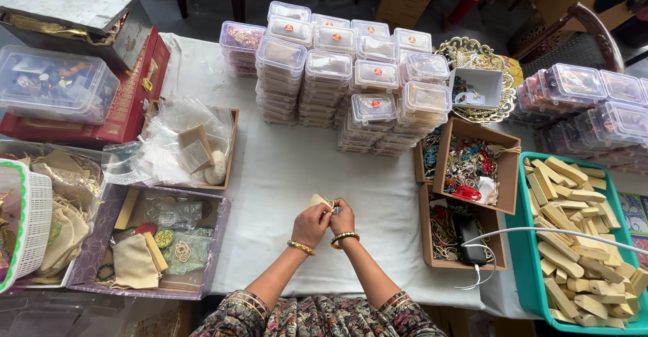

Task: The person packs various jewelry items, including necklaces and bracelets, into small plastic bags and then into clear plastic containers. They also handle small fabric pouches and wooden blocks, organizing them on a table covered with a white cloth.

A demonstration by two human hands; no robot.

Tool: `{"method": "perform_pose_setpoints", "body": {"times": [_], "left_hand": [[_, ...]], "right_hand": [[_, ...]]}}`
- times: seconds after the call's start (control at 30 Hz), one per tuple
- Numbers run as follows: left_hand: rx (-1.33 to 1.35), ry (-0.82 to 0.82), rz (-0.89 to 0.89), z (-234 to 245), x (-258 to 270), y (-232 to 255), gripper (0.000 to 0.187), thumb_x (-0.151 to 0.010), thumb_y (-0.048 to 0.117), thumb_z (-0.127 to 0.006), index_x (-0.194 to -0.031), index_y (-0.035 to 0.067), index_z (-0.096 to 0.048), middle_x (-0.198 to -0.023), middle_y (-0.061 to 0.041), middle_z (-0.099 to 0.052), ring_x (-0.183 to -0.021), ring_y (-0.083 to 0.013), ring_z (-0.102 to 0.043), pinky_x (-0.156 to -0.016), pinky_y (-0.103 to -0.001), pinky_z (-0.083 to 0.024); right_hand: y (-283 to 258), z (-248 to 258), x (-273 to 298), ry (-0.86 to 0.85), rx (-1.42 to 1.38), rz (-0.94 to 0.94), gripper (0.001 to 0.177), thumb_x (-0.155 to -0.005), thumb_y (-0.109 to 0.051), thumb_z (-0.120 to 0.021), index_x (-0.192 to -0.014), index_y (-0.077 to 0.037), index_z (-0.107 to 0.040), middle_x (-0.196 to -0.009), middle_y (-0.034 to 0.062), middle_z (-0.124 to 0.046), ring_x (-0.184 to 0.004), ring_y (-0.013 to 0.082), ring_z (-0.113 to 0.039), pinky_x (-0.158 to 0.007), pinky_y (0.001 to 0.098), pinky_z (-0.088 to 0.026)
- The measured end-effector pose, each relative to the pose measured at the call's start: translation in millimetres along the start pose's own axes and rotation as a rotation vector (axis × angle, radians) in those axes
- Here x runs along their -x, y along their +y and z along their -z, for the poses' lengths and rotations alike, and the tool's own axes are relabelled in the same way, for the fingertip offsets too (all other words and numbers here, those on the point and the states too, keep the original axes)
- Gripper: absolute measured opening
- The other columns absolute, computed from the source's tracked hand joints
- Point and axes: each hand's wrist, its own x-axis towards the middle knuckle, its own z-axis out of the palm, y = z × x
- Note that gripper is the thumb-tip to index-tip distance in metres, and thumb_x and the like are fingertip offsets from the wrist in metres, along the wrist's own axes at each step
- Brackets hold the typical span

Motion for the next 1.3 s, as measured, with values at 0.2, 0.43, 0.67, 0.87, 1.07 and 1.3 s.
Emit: {"method": "perform_pose_setpoints", "body": {"times": [0.2,0.43,0.67,0.87,1.07,1.3], "left_hand": [[0.042,-0.002,0.291,15,-13,3,0.009,-0.09,0.019,-0.069,-0.094,0.011,-0.067,-0.082,-0.006,-0.073,-0.075,-0.0273,-0.071,-0.065,-0.04,-0.055],[0.011,-0.03,0.162,5,-13,12,0.008,-0.089,0.019,-0.07,-0.094,0.013,-0.069,-0.078,-0.007,-0.073,-0.073,-0.0289,-0.071,-0.064,-0.042,-0.055],[0.123,0.038,0.438,7,-22,8,0.008,-0.089,0.019,-0.07,-0.092,0.012,-0.07,-0.07,-0.007,-0.074,-0.064,-0.0256,-0.073,-0.058,-0.037,-0.055],[0.177,0.063,0.397,7,-22,14,0.009,-0.091,0.02,-0.068,-0.093,0.011,-0.069,-0.071,-0.006,-0.074,-0.063,-0.0233,-0.073,-0.057,-0.036,-0.055],[0.201,0.051,0.419,11,-22,18,0.01,-0.093,0.022,-0.068,-0.093,0.011,-0.069,-0.071,-0.005,-0.074,-0.063,-0.0223,-0.072,-0.058,-0.036,-0.054],[0.257,0.025,0.356,15,-20,25,0.01,-0.094,0.02,-0.067,-0.093,0.01,-0.068,-0.073,-0.004,-0.074,-0.064,-0.0213,-0.073,-0.059,-0.035,-0.055]], "right_hand": [[-69,10,32,-0.097,-0.1,-0.103,0.026,-0.082,-0.003,-0.073,-0.104,-0.014,-0.064,-0.086,-0.0006,-0.07,-0.07,0.008,-0.068,-0.054,0.0276,-0.055],[-50,3,23,0.109,0.112,0.069,0.024,-0.079,0.0,-0.073,-0.102,-0.004,-0.069,-0.091,0.0039,-0.075,-0.07,0.0129,-0.068,-0.06,0.0282,-0.058],[-92,10,56,0.24,0.232,0.346,0.025,-0.076,-0.006,-0.083,-0.094,-0.001,-0.066,-0.083,0.006,-0.07,-0.067,0.0127,-0.065,-0.064,0.0282,-0.055],[-105,9,59,0.153,0.106,0.199,0.011,-0.085,-0.012,-0.08,-0.085,-0.003,-0.073,-0.075,0.0042,-0.074,-0.064,0.009,-0.067,-0.058,0.0265,-0.054],[-129,6,73,0.25,0.543,0.455,0.011,-0.08,-0.018,-0.081,-0.078,-0.009,-0.077,-0.079,0.0019,-0.069,-0.069,0.0184,-0.068,-0.065,0.0323,-0.055],[-113,9,58,0.364,0.751,0.866,0.007,-0.072,-0.017,-0.079,-0.077,-0.013,-0.078,-0.103,0.0111,-0.074,-0.089,0.0314,-0.067,-0.074,0.0397,-0.054]]}}
